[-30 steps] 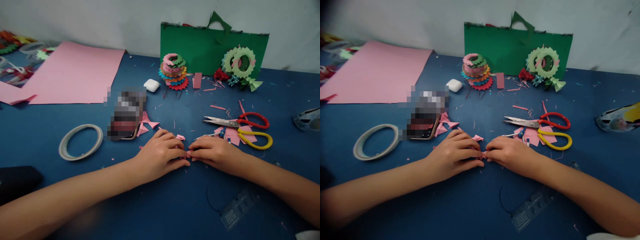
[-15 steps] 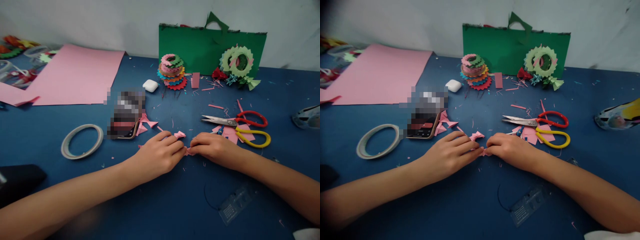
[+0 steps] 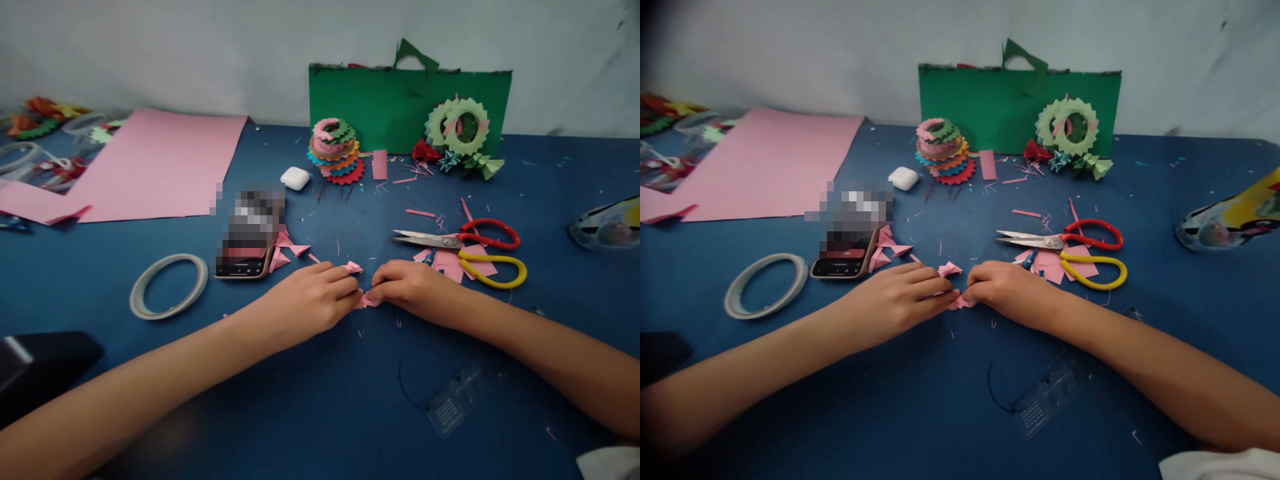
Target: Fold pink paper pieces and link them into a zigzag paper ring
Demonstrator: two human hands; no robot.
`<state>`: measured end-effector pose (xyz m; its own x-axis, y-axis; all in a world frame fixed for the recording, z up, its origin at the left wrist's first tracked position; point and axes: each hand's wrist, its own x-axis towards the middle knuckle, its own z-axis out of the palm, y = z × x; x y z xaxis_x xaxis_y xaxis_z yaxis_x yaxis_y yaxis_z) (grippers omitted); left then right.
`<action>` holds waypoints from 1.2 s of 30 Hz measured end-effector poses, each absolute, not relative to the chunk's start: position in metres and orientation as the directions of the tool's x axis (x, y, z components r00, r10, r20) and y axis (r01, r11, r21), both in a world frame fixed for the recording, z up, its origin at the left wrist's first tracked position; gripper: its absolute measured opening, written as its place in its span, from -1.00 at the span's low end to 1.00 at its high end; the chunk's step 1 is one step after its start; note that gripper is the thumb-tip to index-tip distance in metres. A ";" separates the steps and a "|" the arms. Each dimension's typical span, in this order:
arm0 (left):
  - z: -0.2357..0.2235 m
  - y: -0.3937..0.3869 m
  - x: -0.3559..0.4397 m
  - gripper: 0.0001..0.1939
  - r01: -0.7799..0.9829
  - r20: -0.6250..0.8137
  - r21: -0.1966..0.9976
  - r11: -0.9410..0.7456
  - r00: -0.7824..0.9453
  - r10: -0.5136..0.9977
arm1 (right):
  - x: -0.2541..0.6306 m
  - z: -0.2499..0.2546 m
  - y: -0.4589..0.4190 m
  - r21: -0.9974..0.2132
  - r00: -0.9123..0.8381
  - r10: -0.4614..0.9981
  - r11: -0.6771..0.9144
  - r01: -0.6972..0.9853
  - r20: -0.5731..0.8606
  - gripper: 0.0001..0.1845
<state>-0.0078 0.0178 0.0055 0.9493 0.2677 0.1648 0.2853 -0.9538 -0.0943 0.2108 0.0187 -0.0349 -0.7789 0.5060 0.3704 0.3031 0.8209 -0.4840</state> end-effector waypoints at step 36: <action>-0.009 0.004 -0.008 -0.93 0.256 0.362 -0.336 -0.907 0.924 0.126 | 0.209 -0.028 0.019 -0.617 -0.751 0.613 0.696 0.367 0.246 -0.89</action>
